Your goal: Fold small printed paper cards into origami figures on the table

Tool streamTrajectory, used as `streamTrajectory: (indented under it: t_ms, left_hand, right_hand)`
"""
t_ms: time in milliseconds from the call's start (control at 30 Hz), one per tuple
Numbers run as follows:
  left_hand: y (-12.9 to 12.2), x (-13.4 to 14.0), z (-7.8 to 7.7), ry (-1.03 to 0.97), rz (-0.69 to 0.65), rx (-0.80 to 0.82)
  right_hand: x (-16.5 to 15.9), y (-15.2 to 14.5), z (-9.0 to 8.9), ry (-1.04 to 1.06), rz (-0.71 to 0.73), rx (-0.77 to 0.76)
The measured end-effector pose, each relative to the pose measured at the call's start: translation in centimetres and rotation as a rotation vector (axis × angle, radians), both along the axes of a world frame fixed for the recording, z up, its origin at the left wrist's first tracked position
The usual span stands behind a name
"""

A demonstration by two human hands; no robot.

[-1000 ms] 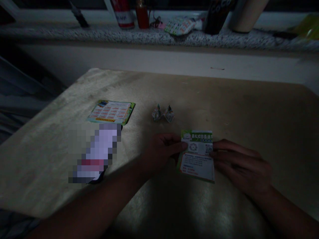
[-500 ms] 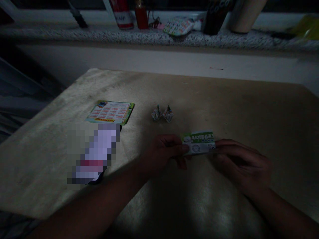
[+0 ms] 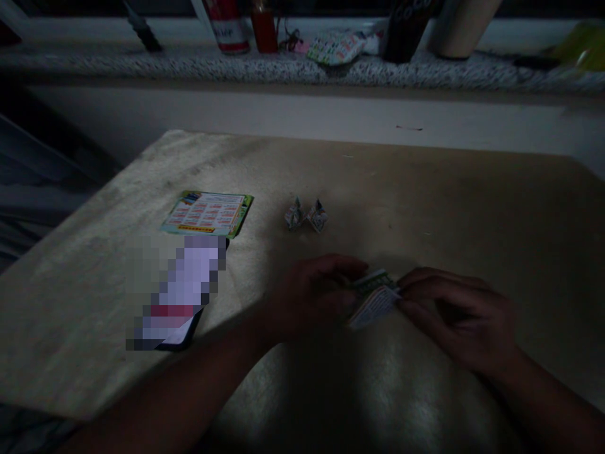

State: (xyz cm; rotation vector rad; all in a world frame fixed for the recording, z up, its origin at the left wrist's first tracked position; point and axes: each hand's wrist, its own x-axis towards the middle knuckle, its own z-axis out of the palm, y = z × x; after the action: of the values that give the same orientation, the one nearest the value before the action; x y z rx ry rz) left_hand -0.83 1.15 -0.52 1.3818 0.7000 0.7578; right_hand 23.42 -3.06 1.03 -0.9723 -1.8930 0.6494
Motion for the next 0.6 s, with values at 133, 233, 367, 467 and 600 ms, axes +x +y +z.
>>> streamTrajectory:
  t_ms: [133, 233, 367, 467, 600]
  left_hand:
    - [-0.9, 0.9, 0.6, 0.154, 0.036, 0.141]
    - [-1.4, 1.4, 0.5, 0.145, 0.092, 0.217]
    - [-1.7, 1.7, 0.6, 0.062, 0.261, 0.24]
    - [-1.8, 1.9, 0.8, -0.001, 0.344, 0.21]
    - [-2.1, 2.0, 0.7, -0.028, 0.351, 0.194]
  right_hand:
    - [-0.9, -0.1, 0.3, -0.017, 0.097, 0.044]
    - [-1.0, -0.3, 0.0, -0.006, 0.058, 0.061]
    - [-1.0, -0.6, -0.8, 0.083, -0.117, -0.05]
    - [-1.4, -0.7, -1.1, 0.132, -0.12, -0.115]
    - [-2.0, -0.5, -0.8, 0.212, -0.122, -0.14]
